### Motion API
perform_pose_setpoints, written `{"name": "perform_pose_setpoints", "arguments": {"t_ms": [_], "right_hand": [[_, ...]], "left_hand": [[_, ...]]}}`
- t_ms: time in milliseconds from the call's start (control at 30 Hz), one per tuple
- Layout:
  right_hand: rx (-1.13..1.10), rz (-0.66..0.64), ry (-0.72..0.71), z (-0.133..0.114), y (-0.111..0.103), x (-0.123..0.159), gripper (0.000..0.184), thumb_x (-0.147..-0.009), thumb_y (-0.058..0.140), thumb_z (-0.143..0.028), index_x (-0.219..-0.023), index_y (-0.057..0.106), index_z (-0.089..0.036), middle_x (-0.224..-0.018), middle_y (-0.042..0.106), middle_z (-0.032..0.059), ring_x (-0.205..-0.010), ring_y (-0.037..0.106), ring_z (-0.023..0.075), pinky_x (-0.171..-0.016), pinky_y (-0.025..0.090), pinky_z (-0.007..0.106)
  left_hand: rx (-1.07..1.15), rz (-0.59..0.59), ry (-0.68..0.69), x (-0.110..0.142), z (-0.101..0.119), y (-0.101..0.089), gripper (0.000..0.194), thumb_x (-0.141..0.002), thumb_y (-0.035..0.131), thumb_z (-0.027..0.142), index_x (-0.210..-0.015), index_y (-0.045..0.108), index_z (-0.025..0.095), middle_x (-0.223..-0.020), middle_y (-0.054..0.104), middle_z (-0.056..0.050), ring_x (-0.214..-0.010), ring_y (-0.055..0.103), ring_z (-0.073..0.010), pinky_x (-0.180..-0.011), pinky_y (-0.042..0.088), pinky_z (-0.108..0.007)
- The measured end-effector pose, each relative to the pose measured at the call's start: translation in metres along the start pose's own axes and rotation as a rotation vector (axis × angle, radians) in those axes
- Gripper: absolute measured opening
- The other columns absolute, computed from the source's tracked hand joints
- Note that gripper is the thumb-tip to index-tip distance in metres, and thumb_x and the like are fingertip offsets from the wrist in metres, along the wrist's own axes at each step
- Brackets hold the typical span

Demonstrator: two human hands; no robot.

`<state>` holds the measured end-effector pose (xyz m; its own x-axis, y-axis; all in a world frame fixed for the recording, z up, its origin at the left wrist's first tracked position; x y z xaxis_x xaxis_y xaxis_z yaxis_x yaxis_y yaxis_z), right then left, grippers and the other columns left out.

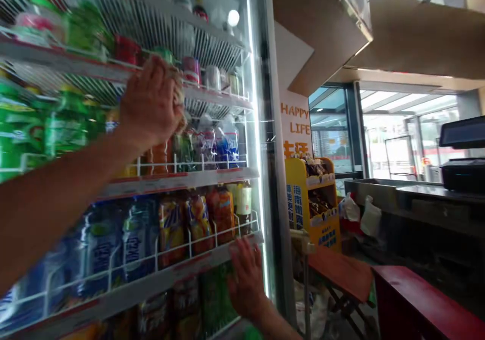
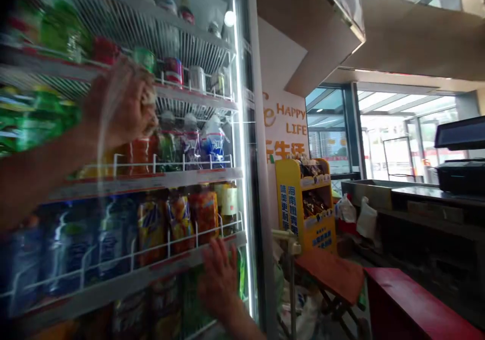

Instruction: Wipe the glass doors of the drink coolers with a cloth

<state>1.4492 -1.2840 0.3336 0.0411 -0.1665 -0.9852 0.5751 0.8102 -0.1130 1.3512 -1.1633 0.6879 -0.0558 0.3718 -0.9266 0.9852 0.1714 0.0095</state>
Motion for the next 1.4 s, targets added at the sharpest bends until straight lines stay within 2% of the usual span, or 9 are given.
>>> {"name": "perform_pose_setpoints", "arguments": {"t_ms": [67,233,500,567,700,800,967,1233,1400], "right_hand": [[0.043,0.068,0.138,0.033,-0.008,-0.056,0.063,-0.084,0.035,-0.018,-0.145,0.016,-0.02,-0.147,0.03,0.0116,-0.137,0.023,0.0242,-0.107,0.027,0.052],[0.1,0.173,0.398,0.079,-0.004,-0.174,0.056,-0.091,0.029,-0.026,-0.145,0.016,-0.018,-0.146,0.029,0.0162,-0.138,0.019,0.0258,-0.105,0.027,0.056],[0.116,0.124,0.451,0.08,-0.015,-0.239,0.055,-0.091,0.026,-0.029,-0.144,0.018,-0.016,-0.147,0.028,0.0151,-0.138,0.021,0.0257,-0.106,0.025,0.056],[0.114,0.134,0.425,0.08,-0.022,-0.272,0.055,-0.091,0.027,-0.028,-0.144,0.018,-0.017,-0.148,0.027,0.014,-0.138,0.019,0.0249,-0.107,0.024,0.055],[0.119,0.113,0.411,0.081,-0.016,-0.321,0.057,-0.091,0.029,-0.028,-0.145,0.013,-0.017,-0.149,0.025,0.0147,-0.139,0.017,0.0253,-0.106,0.025,0.055],[0.123,0.09,0.373,0.08,-0.005,-0.327,0.061,-0.092,0.029,-0.028,-0.146,0.003,-0.018,-0.149,0.022,0.0148,-0.14,0.014,0.0254,-0.106,0.025,0.055],[0.123,0.074,0.355,0.083,-0.003,-0.319,0.063,-0.092,0.029,-0.028,-0.145,-0.003,-0.02,-0.151,0.018,0.014,-0.14,0.01,0.0261,-0.105,0.025,0.058],[0.12,0.053,0.247,0.088,-0.004,-0.317,0.066,-0.09,0.036,-0.032,-0.146,0.005,-0.014,-0.148,0.024,0.0174,-0.14,0.011,0.0293,-0.101,0.031,0.059],[0.033,0.016,0.151,0.094,-0.021,-0.32,0.06,-0.089,0.034,-0.02,-0.145,0.013,-0.017,-0.148,0.026,0.0143,-0.138,0.019,0.027,-0.101,0.035,0.054]], "left_hand": [[-0.029,-0.058,0.004,0.006,0.021,0.008,0.05,-0.09,0.028,0.031,-0.134,0.036,0.009,-0.151,0.02,-0.009,-0.14,0.012,-0.0234,-0.112,0.021,-0.046],[0.057,-0.385,0.473,0.034,0.112,0.059,0.047,-0.09,0.033,0.025,-0.136,0.036,0.016,-0.147,0.031,-0.004,-0.137,0.025,-0.0171,-0.11,0.031,-0.034],[-0.124,-0.102,-0.163,-0.084,-0.103,-0.028,0.054,-0.086,0.039,0.027,-0.137,0.031,0.008,-0.149,0.022,-0.015,-0.14,0.012,-0.0253,-0.113,0.02,-0.046],[-0.117,-0.081,-0.146,-0.083,-0.092,-0.023,0.054,-0.086,0.039,0.025,-0.137,0.031,0.007,-0.148,0.025,-0.016,-0.14,0.01,-0.0252,-0.114,0.02,-0.045],[-0.006,-0.234,0.322,-0.061,-0.003,0.02,0.049,-0.089,0.033,0.022,-0.136,0.035,0.012,-0.146,0.031,-0.01,-0.139,0.02,-0.0215,-0.111,0.026,-0.038],[0.017,-0.26,0.42,-0.081,-0.003,0.023,0.049,-0.089,0.031,0.023,-0.138,0.033,0.014,-0.147,0.029,-0.008,-0.138,0.022,-0.0198,-0.111,0.026,-0.037],[-0.057,-0.19,0.075,-0.165,-0.063,0.023,0.05,-0.088,0.034,0.024,-0.133,0.039,0.003,-0.146,0.027,-0.018,-0.138,0.02,-0.0281,-0.11,0.023,-0.046],[0.12,-0.378,0.645,-0.168,0.098,0.119,0.045,-0.091,0.03,0.021,-0.136,0.038,0.02,-0.146,0.033,-0.003,-0.137,0.024,-0.0141,-0.109,0.027,-0.034],[-0.047,-0.305,0.256,-0.291,0.024,0.121,0.051,-0.088,0.033,0.024,-0.136,0.036,0.01,-0.149,0.023,-0.011,-0.14,0.016,-0.0234,-0.11,0.022,-0.046]]}}
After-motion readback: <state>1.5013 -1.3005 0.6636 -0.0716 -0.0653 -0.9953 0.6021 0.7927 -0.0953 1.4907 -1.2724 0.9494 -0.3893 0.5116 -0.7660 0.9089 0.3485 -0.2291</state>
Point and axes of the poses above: each hand's wrist, its own x-axis away from the middle knuckle, its own y-axis out of the palm, z = x × y, the point moved 7 cm from there along -x, towards the middle knuckle
